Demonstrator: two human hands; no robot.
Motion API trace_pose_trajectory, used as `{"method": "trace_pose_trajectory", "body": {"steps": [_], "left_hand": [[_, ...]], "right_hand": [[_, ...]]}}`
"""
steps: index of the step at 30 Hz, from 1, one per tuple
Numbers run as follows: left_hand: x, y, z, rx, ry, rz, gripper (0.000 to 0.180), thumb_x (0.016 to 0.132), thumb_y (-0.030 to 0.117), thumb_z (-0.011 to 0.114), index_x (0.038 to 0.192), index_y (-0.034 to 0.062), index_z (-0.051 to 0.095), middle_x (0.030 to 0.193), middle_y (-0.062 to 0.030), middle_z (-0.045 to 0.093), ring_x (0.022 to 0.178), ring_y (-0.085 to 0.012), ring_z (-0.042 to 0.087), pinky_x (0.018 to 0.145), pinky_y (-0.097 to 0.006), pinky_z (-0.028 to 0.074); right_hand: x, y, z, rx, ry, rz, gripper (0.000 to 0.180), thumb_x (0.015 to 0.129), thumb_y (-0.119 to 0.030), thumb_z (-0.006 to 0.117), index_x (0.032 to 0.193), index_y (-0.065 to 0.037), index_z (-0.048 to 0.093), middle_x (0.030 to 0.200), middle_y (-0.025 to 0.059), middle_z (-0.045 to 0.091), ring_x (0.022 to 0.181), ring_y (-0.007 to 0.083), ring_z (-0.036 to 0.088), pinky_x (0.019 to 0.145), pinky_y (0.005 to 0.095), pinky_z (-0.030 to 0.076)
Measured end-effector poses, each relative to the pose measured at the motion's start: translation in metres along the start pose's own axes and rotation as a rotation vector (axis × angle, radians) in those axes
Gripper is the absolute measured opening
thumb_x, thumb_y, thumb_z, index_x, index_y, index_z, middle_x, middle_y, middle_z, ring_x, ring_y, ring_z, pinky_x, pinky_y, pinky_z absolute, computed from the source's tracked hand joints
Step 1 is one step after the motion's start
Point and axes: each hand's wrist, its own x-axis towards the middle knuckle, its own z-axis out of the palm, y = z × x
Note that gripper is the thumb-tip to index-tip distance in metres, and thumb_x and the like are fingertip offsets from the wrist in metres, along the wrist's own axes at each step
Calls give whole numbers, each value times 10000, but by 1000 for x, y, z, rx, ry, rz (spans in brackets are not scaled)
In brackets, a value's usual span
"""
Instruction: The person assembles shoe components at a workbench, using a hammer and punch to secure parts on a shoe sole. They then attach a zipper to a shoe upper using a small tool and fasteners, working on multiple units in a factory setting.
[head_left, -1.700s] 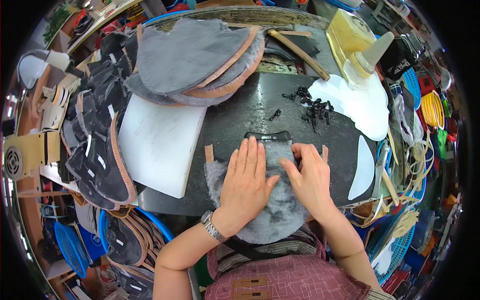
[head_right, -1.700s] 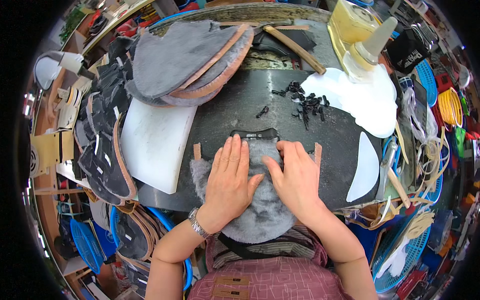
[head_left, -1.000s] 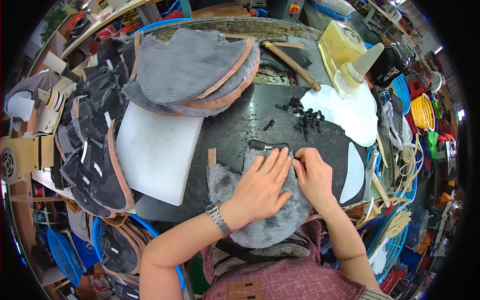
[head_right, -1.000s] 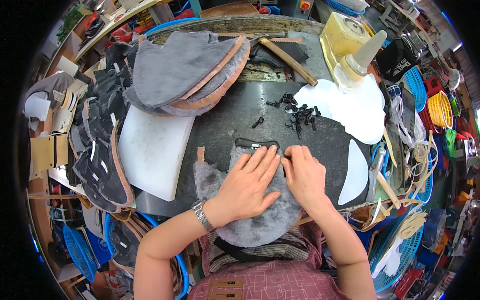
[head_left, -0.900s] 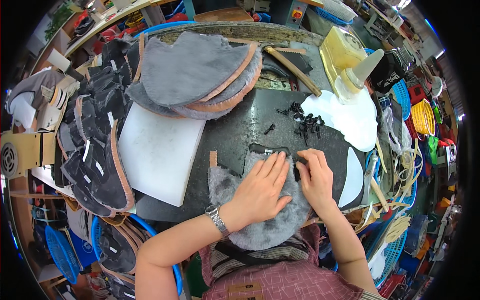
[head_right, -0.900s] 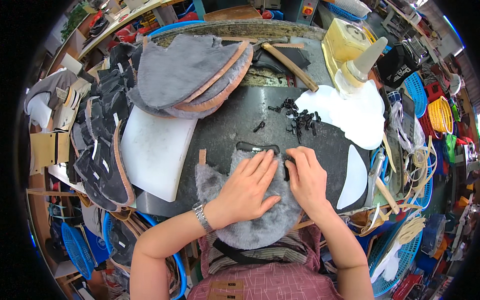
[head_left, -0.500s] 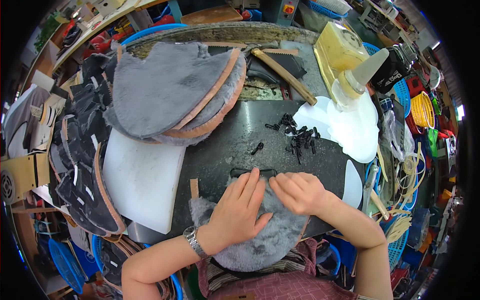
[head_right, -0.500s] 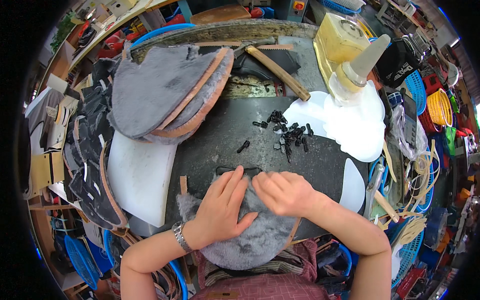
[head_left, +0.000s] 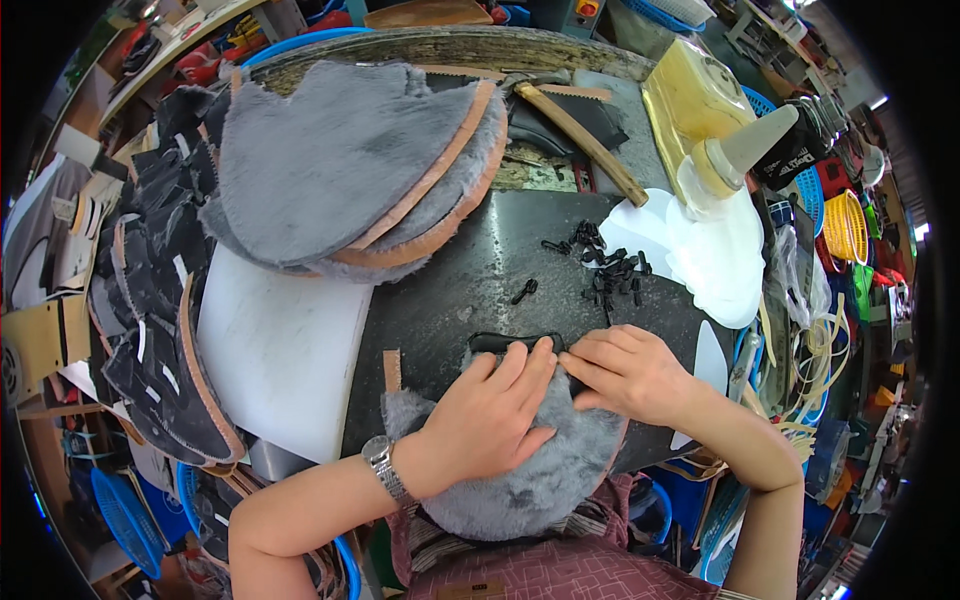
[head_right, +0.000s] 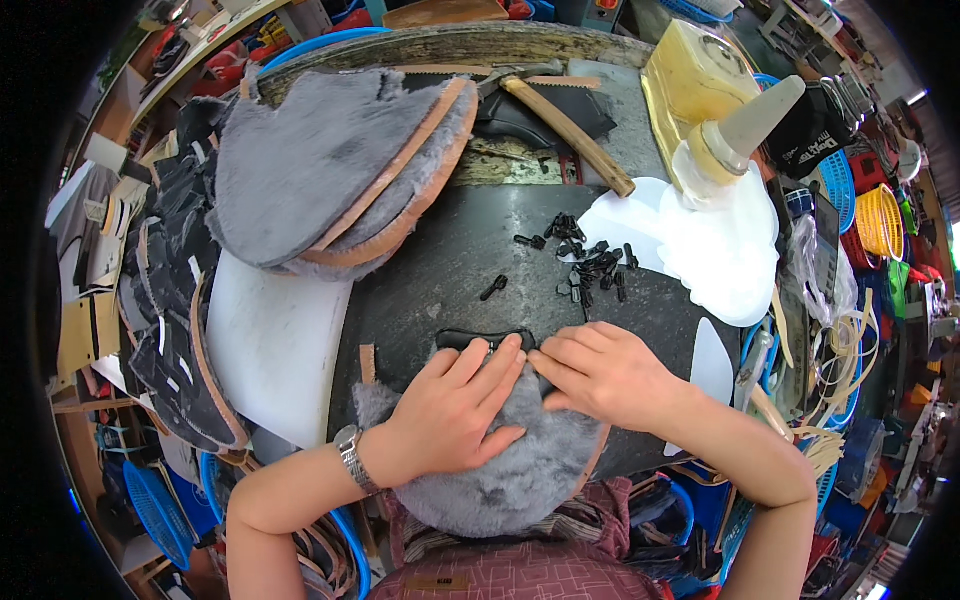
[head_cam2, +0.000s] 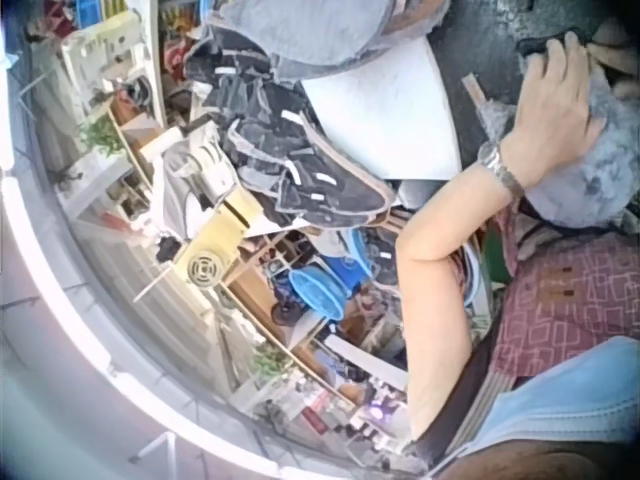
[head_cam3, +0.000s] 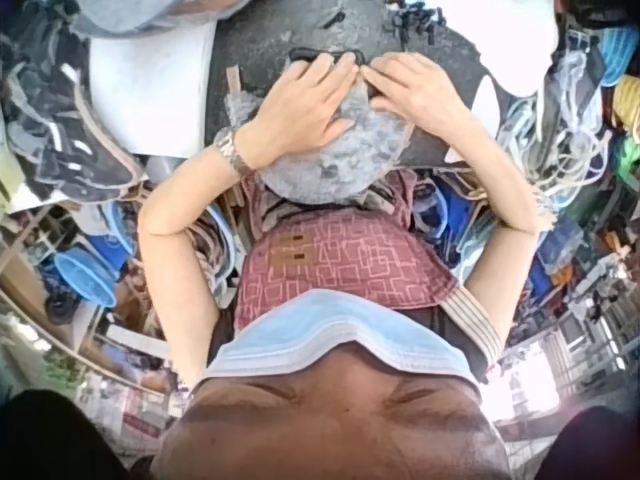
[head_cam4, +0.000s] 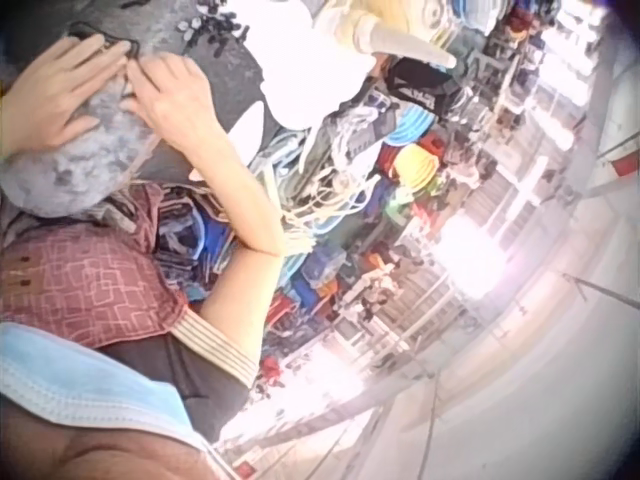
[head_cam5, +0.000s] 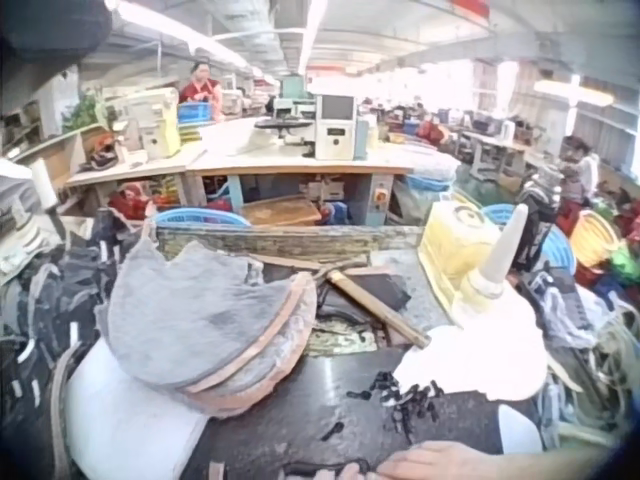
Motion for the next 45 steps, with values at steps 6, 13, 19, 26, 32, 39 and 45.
{"method": "trace_pose_trajectory", "body": {"steps": [6, 13, 19, 26, 32, 39, 45], "left_hand": [[3, 0, 1, -55, 58, 34, 601, 741, 371, 661, 1204, 15, 518, 1291, -138, 452, 1053, -278, 438, 778, -358, 389], [-13, 13, 20, -232, 52, 163, 522, 741, 302, 659, 1169, 31, 534, 1225, -119, 500, 1067, -275, 452, 827, -380, 395], [-136, -29, -97, 196, 651, -456, 513, 808, 178, 632, 1274, 33, 474, 1303, -146, 479, 1169, -309, 489, 998, -415, 374], [-311, -198, -142, 257, 444, -1496, 595, 782, 412, 639, 1251, 67, 515, 1443, -331, 113, 1337, -456, 124, 1099, -446, 154], [-306, -177, -135, 285, 683, -1031, 291, 678, 111, 709, 902, 40, 537, 1010, -151, 540, 1006, -302, 505, 868, -387, 402], [-273, -36, -214, 381, 1104, -864, 294, 908, 67, 475, 1199, 28, 488, 1180, -139, 512, 1027, -226, 532, 909, -349, 430], [-91, 9, -127, -108, 822, -604, 340, 889, 21, 499, 1227, 21, 461, 1192, -70, 498, 1117, -159, 454, 963, -298, 354]], "right_hand": [[-40, -69, -9, 98, -119, -130, 493, 729, -418, 661, 1062, -63, 588, 1055, 85, 569, 965, 201, 544, 830, 335, 444], [-41, -117, 36, -277, -75, -115, 346, 747, -257, 561, 1075, -165, 622, 994, 50, 590, 929, 274, 555, 829, 425, 439], [-53, -108, -46, 16, 284, 281, 279, 874, -134, 524, 1104, 20, 558, 1063, 253, 601, 906, 369, 618, 787, 450, 485], [179, -16, -38, -254, 589, -211, 450, 626, 17, 593, 1074, -16, 610, 1106, 136, 616, 1042, 308, 574, 902, 400, 450], [109, -8, -38, -107, 237, 98, 610, 714, -132, 700, 1270, -81, 452, 1266, 148, 486, 1190, 311, 438, 992, 433, 356], [-93, 17, -97, 118, 199, 892, 330, 766, -189, 685, 1044, -34, 596, 902, 100, 639, 787, 197, 611, 719, 320, 478], [-150, 8, -85, 198, 66, 1179, 369, 693, -218, 754, 962, -18, 600, 778, 63, 608, 758, 167, 586, 704, 302, 468]]}}
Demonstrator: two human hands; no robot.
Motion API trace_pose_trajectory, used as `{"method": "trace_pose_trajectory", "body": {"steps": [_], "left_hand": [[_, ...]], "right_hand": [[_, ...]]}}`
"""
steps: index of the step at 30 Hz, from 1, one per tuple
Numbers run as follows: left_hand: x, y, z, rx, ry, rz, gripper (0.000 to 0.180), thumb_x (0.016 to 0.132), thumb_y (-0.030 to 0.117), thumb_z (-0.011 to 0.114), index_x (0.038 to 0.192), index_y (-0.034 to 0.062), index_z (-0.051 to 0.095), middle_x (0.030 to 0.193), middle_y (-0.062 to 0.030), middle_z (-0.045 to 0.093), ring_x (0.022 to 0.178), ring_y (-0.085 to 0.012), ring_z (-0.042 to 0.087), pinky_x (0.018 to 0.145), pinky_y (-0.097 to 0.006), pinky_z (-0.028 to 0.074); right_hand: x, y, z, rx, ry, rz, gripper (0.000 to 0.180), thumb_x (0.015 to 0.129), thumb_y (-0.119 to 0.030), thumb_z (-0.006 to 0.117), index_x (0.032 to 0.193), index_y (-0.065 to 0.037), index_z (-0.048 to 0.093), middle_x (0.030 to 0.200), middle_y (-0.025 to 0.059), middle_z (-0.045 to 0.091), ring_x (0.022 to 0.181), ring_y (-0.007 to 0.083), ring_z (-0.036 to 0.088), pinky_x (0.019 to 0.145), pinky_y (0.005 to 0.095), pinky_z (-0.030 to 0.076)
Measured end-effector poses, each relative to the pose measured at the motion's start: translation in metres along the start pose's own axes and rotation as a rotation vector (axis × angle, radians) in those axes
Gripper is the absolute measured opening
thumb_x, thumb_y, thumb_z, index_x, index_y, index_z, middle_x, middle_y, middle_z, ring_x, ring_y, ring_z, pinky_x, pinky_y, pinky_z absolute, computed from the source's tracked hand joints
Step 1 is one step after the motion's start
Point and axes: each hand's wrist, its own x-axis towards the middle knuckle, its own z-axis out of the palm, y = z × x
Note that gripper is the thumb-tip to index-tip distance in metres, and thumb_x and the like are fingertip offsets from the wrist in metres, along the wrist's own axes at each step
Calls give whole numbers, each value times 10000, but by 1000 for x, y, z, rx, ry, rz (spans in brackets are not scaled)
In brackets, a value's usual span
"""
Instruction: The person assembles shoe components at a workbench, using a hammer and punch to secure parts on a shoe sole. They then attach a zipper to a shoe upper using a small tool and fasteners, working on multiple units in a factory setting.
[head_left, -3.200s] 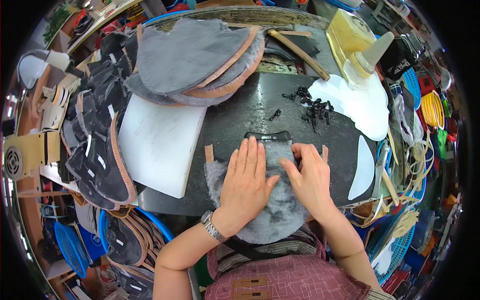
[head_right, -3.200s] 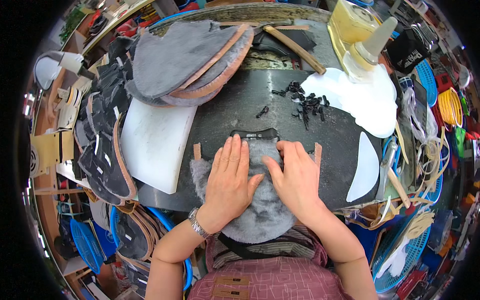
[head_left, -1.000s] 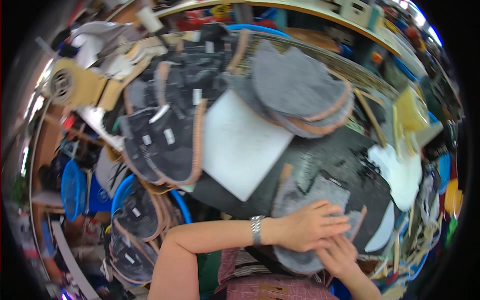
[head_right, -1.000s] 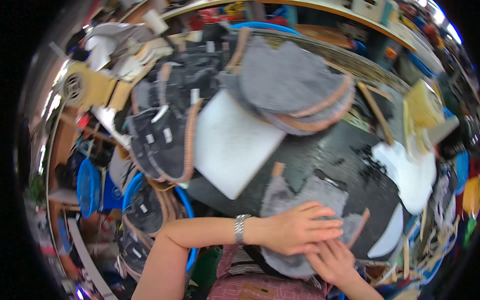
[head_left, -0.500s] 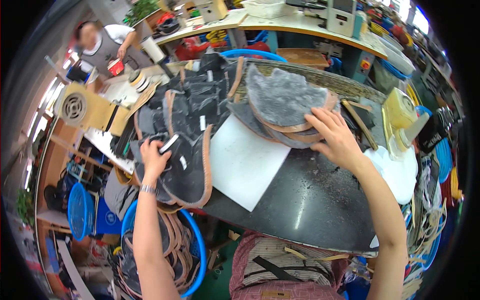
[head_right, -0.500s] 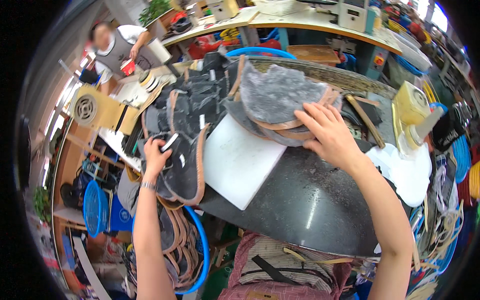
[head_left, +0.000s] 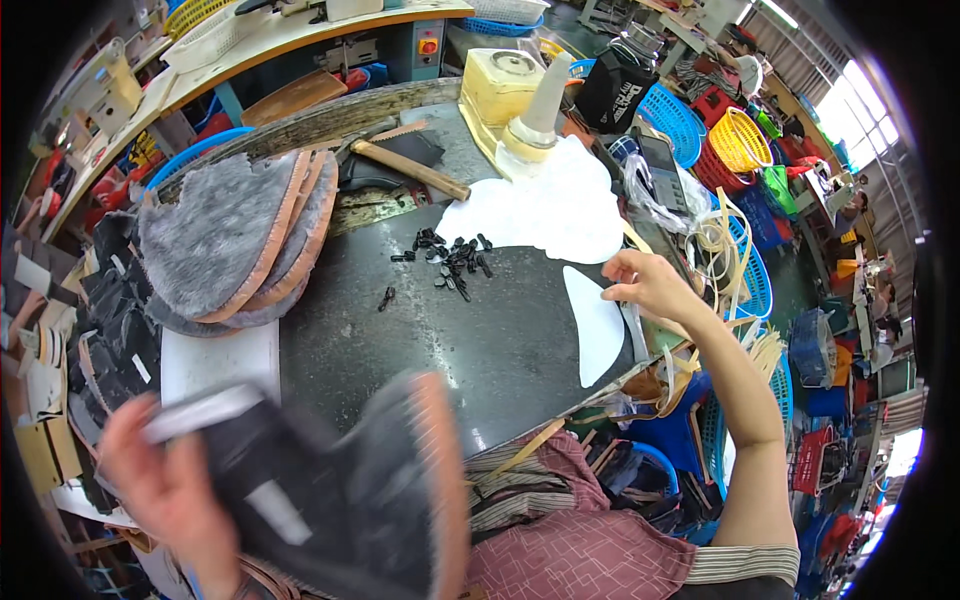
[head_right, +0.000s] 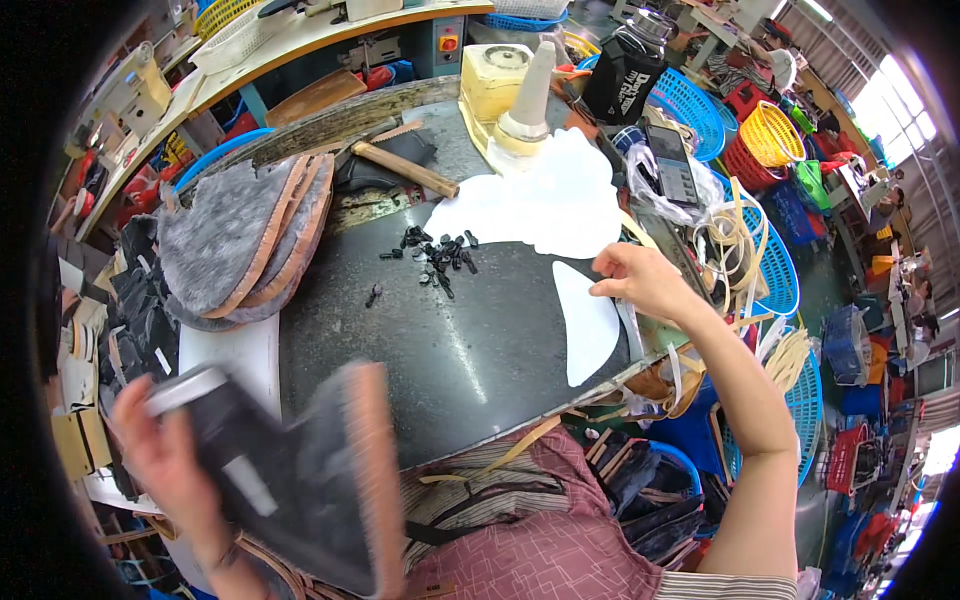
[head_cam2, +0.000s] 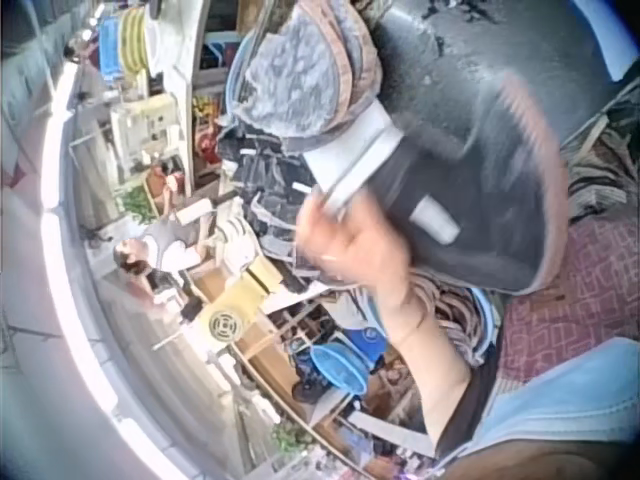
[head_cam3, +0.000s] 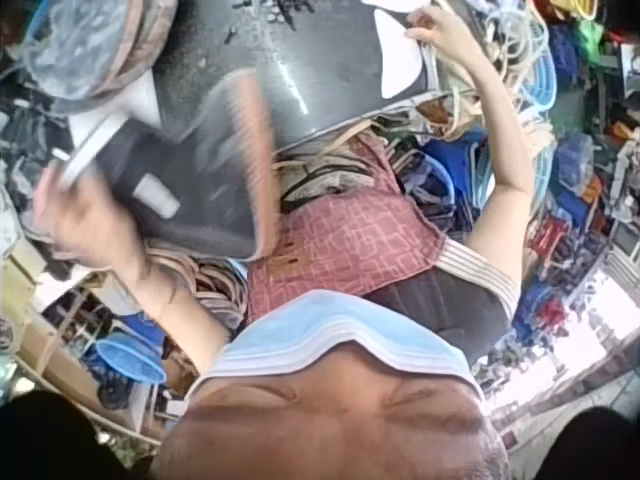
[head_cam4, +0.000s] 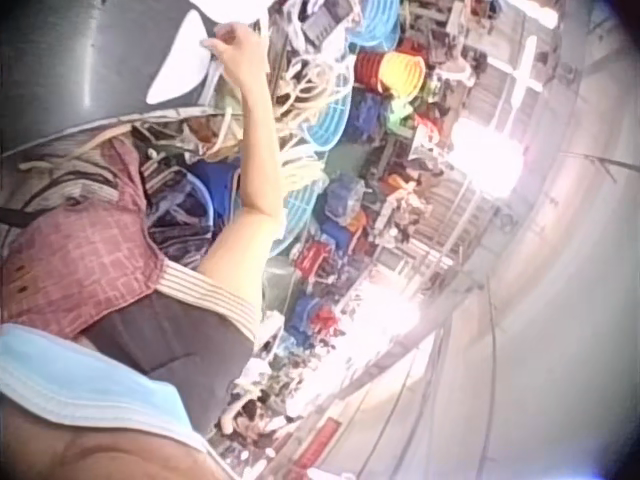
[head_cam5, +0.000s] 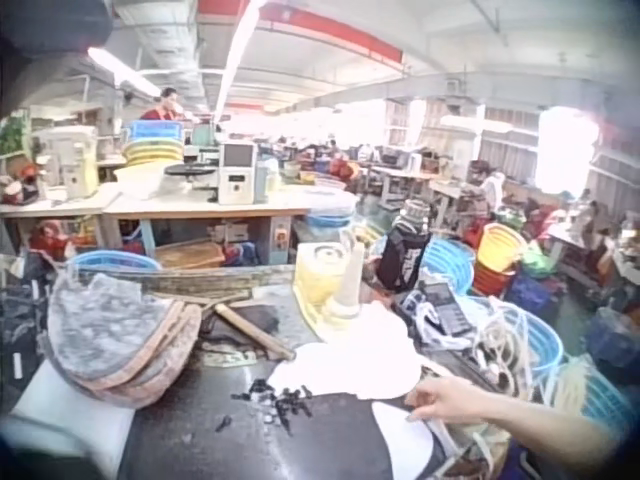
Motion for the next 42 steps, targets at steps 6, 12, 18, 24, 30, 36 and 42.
{"method": "trace_pose_trajectory", "body": {"steps": [6, 12, 18, 24, 30, 36, 42], "left_hand": [[4, -6, 127, 107, -215, 409, 493, 738, -33, 608, 1212, 24, 488, 1184, -183, 483, 1067, -317, 500, 923, -380, 407], [-72, 0, 74, 4, -814, 691, 379, 659, 115, 708, 1007, 20, 592, 940, -92, 573, 882, -246, 565, 777, -345, 469], [-96, -24, 47, -207, -961, 366, 695, 668, 331, 752, 1231, 17, 490, 1300, -159, 420, 1182, -313, 443, 962, -374, 394], [-84, -16, 43, -907, -633, -660, 950, 738, 315, 737, 1431, 73, 135, 1241, -134, 475, 1189, -231, 452, 1003, -366, 351], [-85, -25, 55, -409, -566, -425, 642, 818, -26, 596, 1353, 26, 244, 763, -7, 557, 707, -56, 506, 655, -189, 411], [-78, -21, 68, -218, -472, -341, 621, 790, 16, 642, 1318, 14, 316, 676, -67, 528, 611, -180, 543, 596, -281, 449], [-86, -31, 76, 311, -347, 512, 450, 726, 40, 646, 1161, 14, 535, 855, -111, 519, 781, -228, 542, 668, -315, 455]], "right_hand": [[18, -15, 39, -109, -9, 64, 399, 655, -222, 761, 963, -47, 579, 785, 90, 603, 748, 227, 592, 673, 341, 454], [4, -24, 31, 103, -32, -98, 148, 713, -114, 695, 762, -40, 577, 630, 1, 525, 572, 122, 503, 535, 268, 402], [-34, -84, 4, 824, 274, -216, 568, 781, -59, 633, 1291, 34, 401, 743, 26, 622, 542, 52, 543, 475, 144, 435], [-52, -152, 98, 986, -274, -65, 230, 822, -17, 617, 1045, 19, 577, 796, 44, 635, 601, 63, 582, 539, 178, 485], [-43, -158, 132, 817, -450, 85, 127, 839, -70, 624, 920, 17, 580, 713, 41, 617, 585, 54, 567, 529, 189, 475], [-41, -152, 143, 741, -391, 77, 104, 840, -73, 619, 832, 2, 548, 693, 33, 598, 564, 55, 550, 506, 198, 455], [-46, -150, 153, 540, -273, -65, 124, 803, -65, 634, 810, 10, 535, 619, 59, 575, 537, 76, 545, 485, 239, 444]]}}
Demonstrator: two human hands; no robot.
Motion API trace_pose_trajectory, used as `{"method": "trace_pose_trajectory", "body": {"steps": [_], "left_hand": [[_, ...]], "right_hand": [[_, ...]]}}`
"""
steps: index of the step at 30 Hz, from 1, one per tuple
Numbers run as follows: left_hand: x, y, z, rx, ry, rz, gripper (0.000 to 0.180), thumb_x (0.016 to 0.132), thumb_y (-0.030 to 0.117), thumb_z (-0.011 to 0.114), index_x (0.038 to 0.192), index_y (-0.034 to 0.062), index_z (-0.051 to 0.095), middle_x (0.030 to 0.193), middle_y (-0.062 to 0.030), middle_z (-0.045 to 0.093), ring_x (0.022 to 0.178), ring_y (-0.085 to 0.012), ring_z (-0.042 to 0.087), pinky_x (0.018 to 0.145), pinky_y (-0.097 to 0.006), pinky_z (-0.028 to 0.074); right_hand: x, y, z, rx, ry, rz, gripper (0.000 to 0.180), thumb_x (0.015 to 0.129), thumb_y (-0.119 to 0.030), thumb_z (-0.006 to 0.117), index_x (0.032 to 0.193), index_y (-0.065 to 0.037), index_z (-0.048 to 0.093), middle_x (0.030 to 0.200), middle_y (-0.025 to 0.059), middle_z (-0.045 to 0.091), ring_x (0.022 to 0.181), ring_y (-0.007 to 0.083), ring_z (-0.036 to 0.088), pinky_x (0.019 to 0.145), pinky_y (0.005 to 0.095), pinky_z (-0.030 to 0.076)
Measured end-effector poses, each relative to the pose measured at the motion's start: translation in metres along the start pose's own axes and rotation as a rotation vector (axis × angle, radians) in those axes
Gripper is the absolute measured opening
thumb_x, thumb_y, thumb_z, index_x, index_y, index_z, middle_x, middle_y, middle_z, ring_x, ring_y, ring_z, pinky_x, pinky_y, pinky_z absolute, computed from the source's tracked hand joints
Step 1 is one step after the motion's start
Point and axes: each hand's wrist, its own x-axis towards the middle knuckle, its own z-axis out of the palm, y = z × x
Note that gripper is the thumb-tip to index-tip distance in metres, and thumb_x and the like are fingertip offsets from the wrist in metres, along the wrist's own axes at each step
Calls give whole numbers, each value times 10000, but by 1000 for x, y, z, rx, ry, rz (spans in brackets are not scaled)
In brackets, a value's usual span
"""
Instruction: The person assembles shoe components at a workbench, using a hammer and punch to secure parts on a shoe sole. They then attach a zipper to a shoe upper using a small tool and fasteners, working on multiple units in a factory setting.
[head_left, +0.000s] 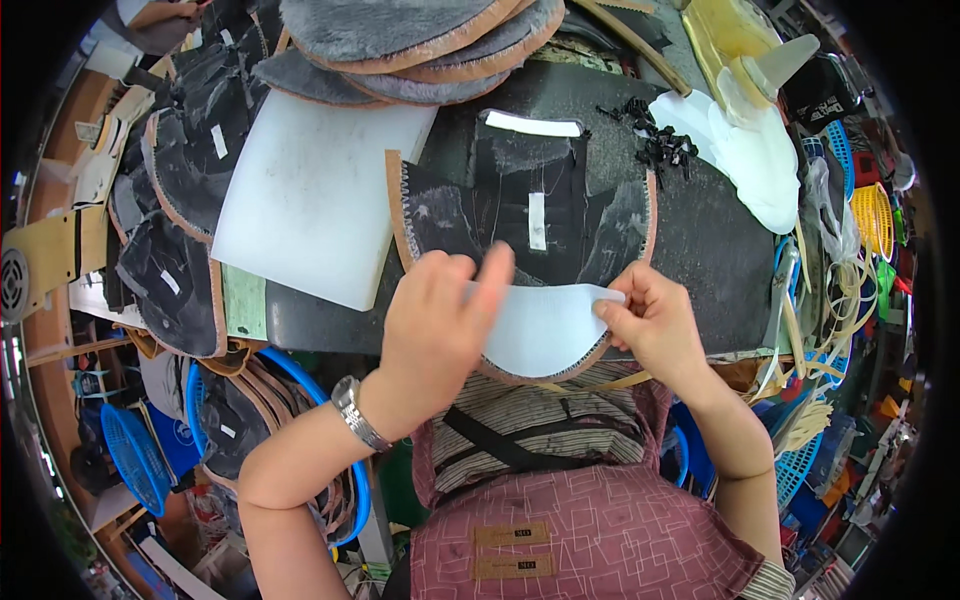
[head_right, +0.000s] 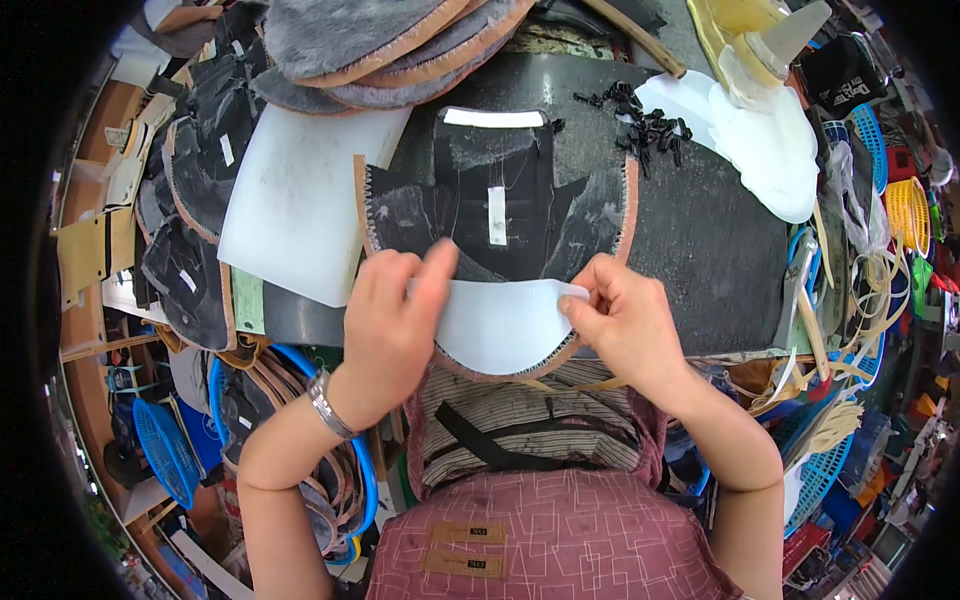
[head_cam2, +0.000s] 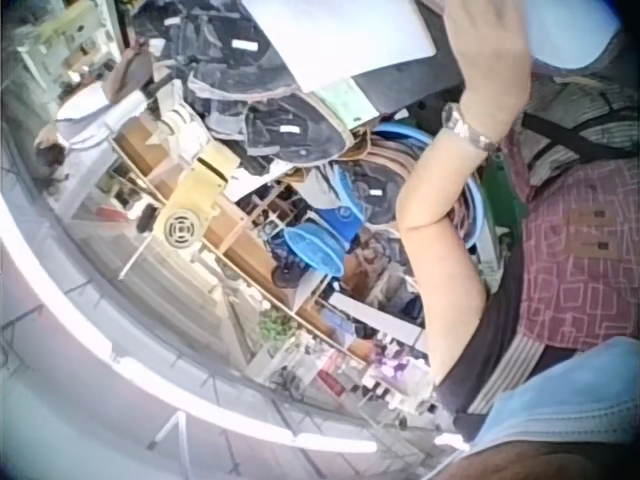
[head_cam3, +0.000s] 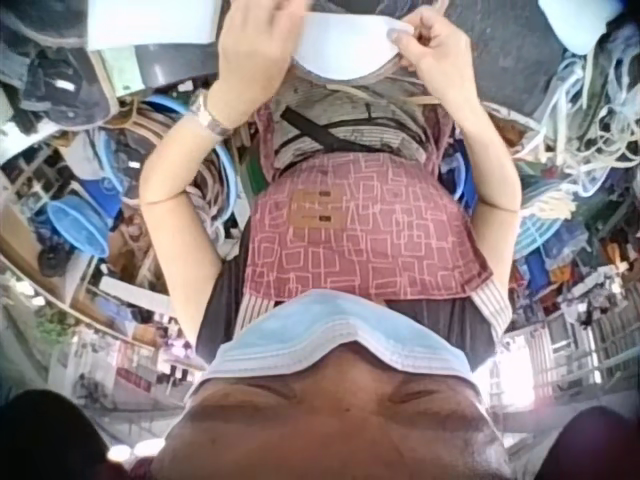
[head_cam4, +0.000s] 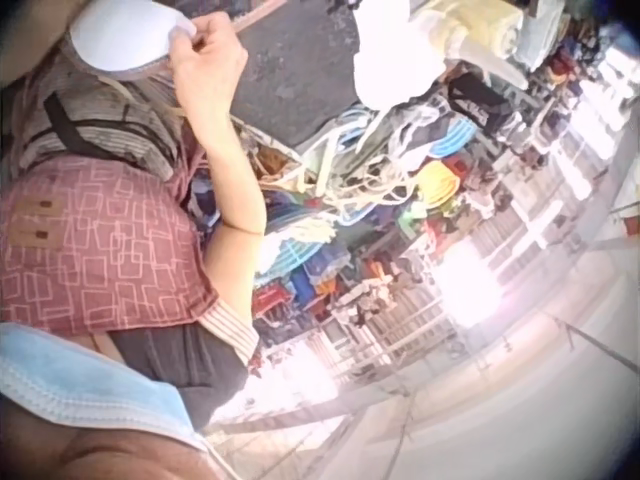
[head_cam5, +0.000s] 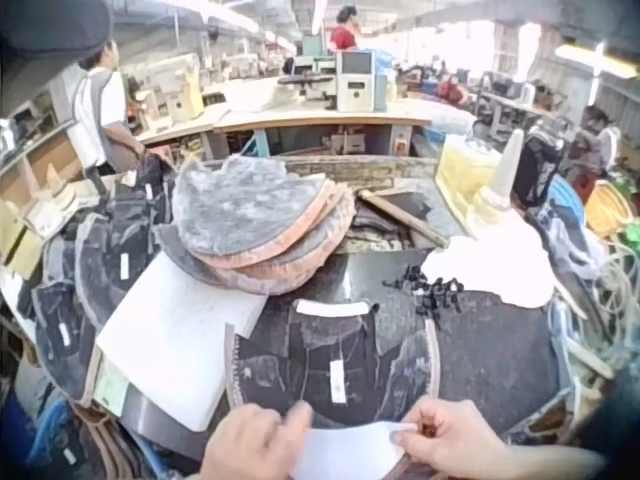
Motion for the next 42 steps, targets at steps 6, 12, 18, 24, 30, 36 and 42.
{"method": "trace_pose_trajectory", "body": {"steps": [6, 12, 18, 24, 30, 36, 42], "left_hand": [[-29, 22, -15, -160, -233, 179, 341, 711, 162, 669, 1014, 15, 612, 1016, -148, 570, 920, -280, 564, 773, -340, 480], [39, -23, -25, -447, 58, -163, 295, 777, 110, 659, 1052, 19, 603, 947, -144, 636, 823, -302, 620, 728, -348, 502], [83, -37, 9, -554, -22, -649, 427, 780, 174, 688, 1149, 32, 529, 625, -50, 513, 557, -161, 506, 535, -287, 417], [49, -7, 0, -334, -23, -428, 351, 771, 208, 695, 1075, 64, 592, 571, -107, 549, 499, -236, 565, 475, -333, 431], [39, 18, -38, -663, 4, -410, 453, 810, 107, 655, 1232, 36, 506, 769, -93, 623, 642, -142, 594, 569, -263, 455], [18, 42, -54, -1517, 133, -611, 287, 905, 40, 547, 1189, 16, 582, 916, 6, 625, 753, -47, 524, 652, -190, 426], [23, 34, -58, -1056, 98, -281, 254, 853, 1, 590, 1100, 34, 642, 815, -71, 666, 677, -99, 590, 606, -233, 469]], "right_hand": [[7, -8, -16, -710, 86, -280, 289, 731, -287, 709, 755, -69, 520, 614, 110, 599, 564, 275, 609, 519, 372, 465], [73, -29, -34, -638, 302, -513, 342, 789, -351, 648, 810, -18, 573, 794, 132, 631, 677, 313, 619, 610, 408, 483], [85, -54, -14, -540, 211, -307, 420, 747, -415, 663, 691, -9, 569, 640, 182, 595, 650, 357, 605, 605, 433, 466], [43, -52, -10, -679, 235, -380, 391, 724, -401, 685, 625, -32, 605, 549, 153, 572, 563, 331, 595, 566, 413, 456], [23, -59, -20, -138, 97, -325, 302, 758, -261, 709, 672, 5, 597, 569, 67, 582, 516, 165, 559, 482, 331, 402], [-2, -45, -20, 1016, -308, -184, 224, 777, -73, 681, 941, 75, 646, 907, 104, 671, 822, 161, 626, 727, 247, 478], [-4, -54, -13, 296, 118, -597, 190, 744, 52, 607, 926, 84, 648, 919, 117, 672, 788, 215, 648, 721, 292, 502]]}}
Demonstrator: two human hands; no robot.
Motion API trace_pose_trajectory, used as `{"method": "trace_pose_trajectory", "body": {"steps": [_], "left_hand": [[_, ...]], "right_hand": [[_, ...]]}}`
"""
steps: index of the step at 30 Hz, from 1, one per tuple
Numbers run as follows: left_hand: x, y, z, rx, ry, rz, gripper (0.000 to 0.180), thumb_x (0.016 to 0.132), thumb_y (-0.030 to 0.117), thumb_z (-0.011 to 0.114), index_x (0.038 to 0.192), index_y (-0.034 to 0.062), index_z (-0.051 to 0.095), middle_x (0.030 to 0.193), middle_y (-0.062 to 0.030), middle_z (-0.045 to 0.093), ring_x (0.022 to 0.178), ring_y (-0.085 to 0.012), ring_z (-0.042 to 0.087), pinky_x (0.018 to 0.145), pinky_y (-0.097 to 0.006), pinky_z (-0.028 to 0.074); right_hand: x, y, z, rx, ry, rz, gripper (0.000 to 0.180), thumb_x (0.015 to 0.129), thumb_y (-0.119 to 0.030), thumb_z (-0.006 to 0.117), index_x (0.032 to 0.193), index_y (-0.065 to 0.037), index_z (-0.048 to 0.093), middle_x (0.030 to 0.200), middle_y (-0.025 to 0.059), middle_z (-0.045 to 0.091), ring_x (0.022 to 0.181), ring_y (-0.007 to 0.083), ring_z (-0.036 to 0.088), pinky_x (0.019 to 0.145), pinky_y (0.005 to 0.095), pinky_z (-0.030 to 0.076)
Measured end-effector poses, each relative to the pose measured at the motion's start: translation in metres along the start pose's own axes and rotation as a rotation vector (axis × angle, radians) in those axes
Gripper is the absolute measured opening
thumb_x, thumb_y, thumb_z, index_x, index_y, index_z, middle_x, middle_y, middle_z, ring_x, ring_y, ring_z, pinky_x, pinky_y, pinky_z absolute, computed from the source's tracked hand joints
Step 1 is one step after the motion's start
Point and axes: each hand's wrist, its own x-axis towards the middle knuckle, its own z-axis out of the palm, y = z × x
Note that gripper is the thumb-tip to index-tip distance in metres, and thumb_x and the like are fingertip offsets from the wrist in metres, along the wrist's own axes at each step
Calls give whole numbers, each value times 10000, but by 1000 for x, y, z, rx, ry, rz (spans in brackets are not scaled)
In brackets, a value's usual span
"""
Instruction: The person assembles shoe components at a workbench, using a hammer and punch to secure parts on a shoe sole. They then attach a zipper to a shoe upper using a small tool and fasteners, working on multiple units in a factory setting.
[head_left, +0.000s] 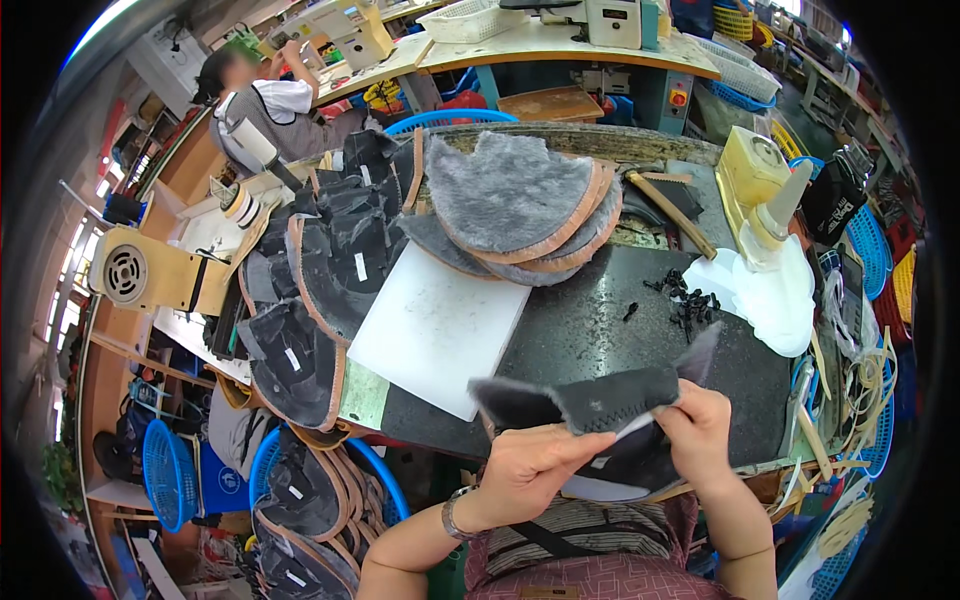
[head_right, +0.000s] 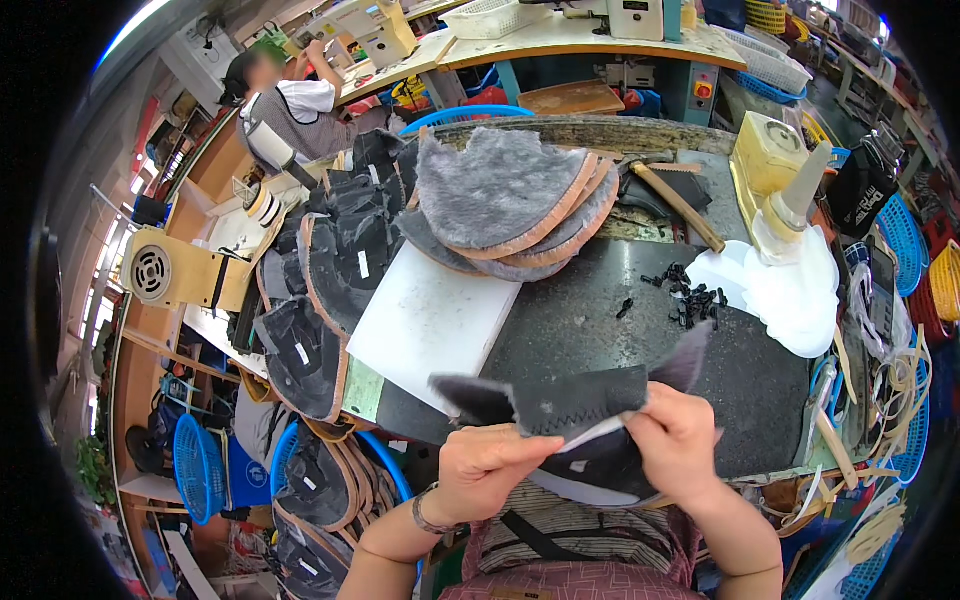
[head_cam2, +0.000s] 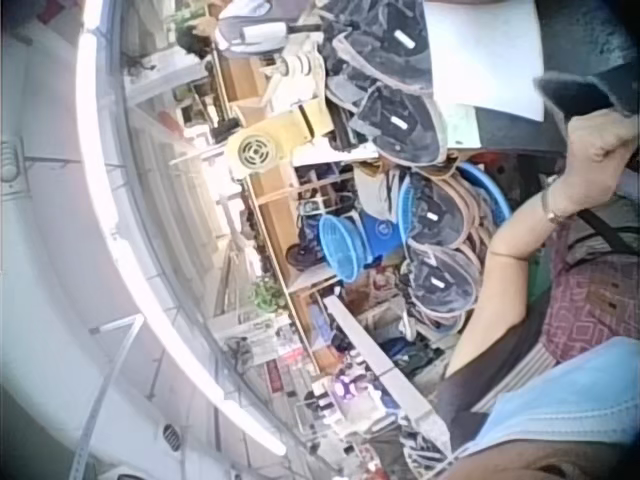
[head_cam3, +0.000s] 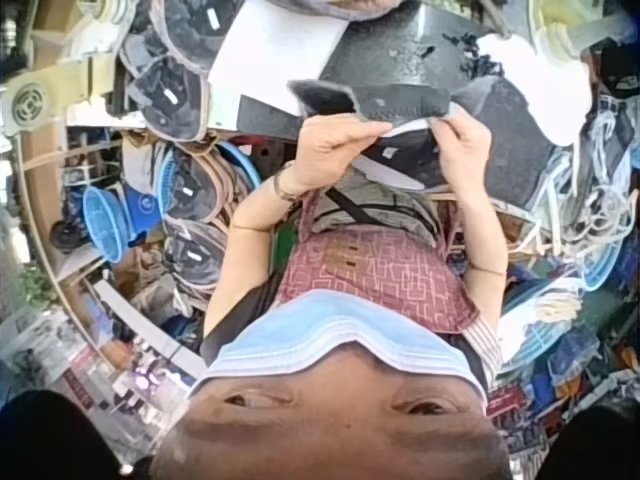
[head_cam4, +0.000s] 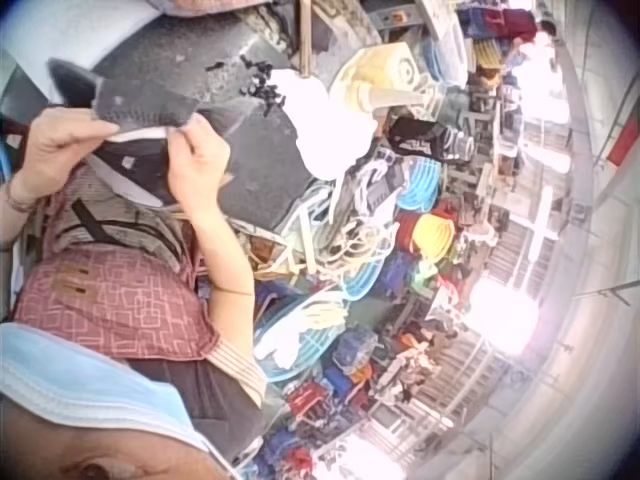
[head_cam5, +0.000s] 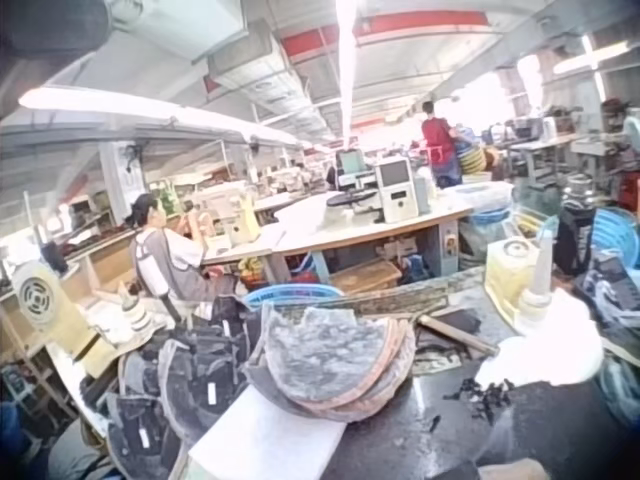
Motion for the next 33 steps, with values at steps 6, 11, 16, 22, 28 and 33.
{"method": "trace_pose_trajectory", "body": {"steps": [6, 11, 16, 22, 28, 33], "left_hand": [[8, 7, -9, -132, 49, -224, 153, 781, -52, 653, 924, -19, 695, 816, -99, 694, 720, -112, 643, 648, -204, 493], [17, -16, -7, -196, -37, -382, 345, 813, -50, 620, 1153, -18, 570, 914, -91, 674, 808, -101, 626, 694, -199, 487], [26, -28, -2, -487, 45, -555, 617, 815, -50, 611, 1341, -2, 292, 890, -79, 650, 797, -91, 602, 691, -193, 466], [37, -39, -12, -317, 27, -694, 585, 820, -4, 609, 1314, -28, 298, 838, -75, 641, 753, -83, 588, 689, -197, 462], [27, -78, 1, 727, -13, 43, 246, 781, 83, 626, 1018, 19, 626, 999, -156, 628, 869, -268, 624, 758, -368, 490], [44, -83, -8, 182, -127, -415, 243, 785, 67, 647, 1027, 35, 646, 882, -90, 632, 672, -135, 602, 602, -251, 491]], "right_hand": [[10, 16, -24, 771, -388, 421, 428, 783, -89, 602, 1170, 74, 518, 1123, 124, 588, 1010, 179, 564, 862, 313, 451], [36, 26, -7, 552, -307, 508, 446, 750, -96, 732, 1141, 6, 542, 1074, 67, 592, 993, 158, 545, 855, 305, 449], [39, 42, -6, 272, -269, 366, 402, 789, -133, 712, 1133, -8, 546, 1054, 48, 605, 984, 142, 546, 854, 299, 446], [46, 48, 2, 49, -274, 314, 387, 770, -116, 706, 1123, -27, 573, 1038, 53, 618, 954, 169, 569, 847, 313, 449], [36, 71, -5, -72, -312, -37, 340, 713, -93, 675, 1043, -40, 618, 1006, 103, 594, 890, 267, 568, 781, 336, 476], [47, 73, -15, -458, -346, -341, 265, 669, -135, 653, 913, -31, 648, 856, 85, 604, 767, 245, 560, 656, 333, 464]]}}
